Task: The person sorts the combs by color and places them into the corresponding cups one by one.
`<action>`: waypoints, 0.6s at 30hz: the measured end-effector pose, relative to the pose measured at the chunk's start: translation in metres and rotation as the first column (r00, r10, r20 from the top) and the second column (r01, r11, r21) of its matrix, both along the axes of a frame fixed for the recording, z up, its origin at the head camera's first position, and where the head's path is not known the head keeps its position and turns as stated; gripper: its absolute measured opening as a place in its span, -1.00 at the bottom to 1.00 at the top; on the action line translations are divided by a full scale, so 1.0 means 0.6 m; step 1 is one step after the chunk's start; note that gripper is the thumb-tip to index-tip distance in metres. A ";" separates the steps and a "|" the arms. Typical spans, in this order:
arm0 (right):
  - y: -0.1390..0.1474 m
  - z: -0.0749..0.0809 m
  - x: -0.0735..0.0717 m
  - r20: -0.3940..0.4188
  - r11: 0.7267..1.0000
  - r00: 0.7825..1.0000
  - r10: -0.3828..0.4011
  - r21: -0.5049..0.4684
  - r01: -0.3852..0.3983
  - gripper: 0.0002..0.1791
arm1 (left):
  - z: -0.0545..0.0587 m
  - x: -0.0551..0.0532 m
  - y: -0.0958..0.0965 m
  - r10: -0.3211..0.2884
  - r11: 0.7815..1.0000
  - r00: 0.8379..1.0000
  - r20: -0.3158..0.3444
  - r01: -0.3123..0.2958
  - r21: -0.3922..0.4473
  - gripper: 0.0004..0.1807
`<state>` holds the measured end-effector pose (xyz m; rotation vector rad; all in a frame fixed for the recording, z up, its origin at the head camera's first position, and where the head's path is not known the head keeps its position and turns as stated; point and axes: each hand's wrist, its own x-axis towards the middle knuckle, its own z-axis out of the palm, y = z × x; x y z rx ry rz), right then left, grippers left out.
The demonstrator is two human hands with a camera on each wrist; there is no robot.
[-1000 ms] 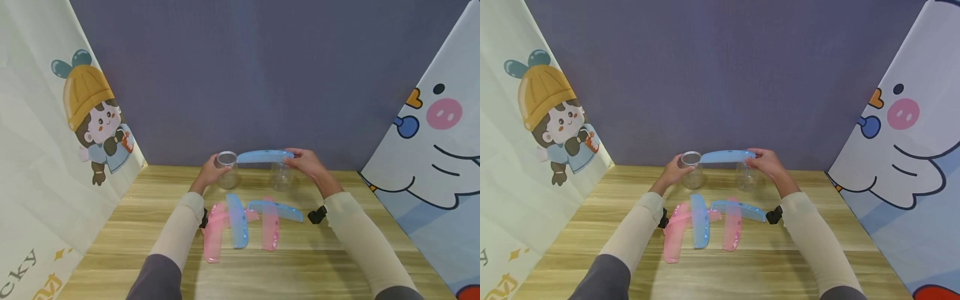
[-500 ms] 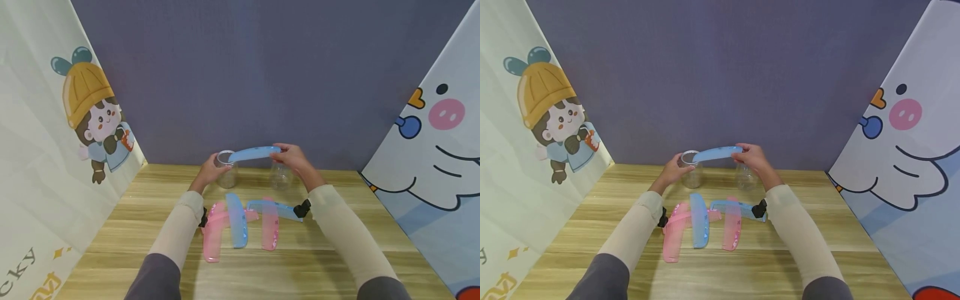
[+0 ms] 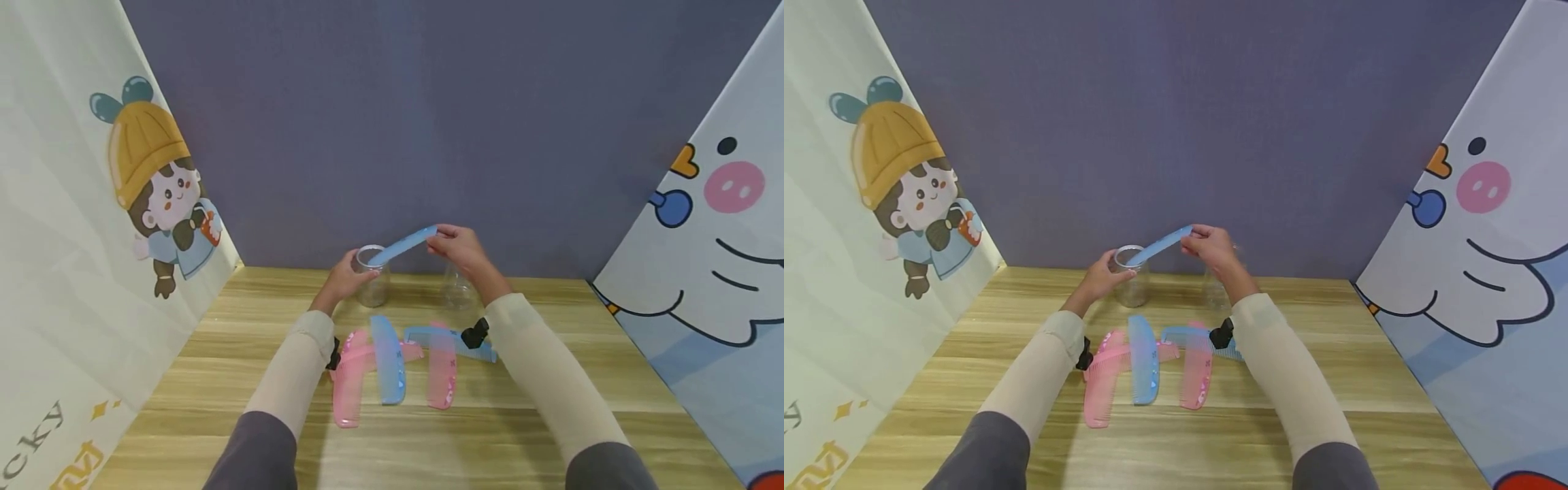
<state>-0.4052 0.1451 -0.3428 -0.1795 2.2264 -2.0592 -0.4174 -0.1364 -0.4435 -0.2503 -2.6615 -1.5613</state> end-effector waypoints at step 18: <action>0.034 -0.039 0.017 0.004 0.983 0.996 0.084 0.166 -0.084 -0.41 | 0.001 0.001 0.007 0.002 1.000 1.000 -0.005 -0.002 -0.013 0.00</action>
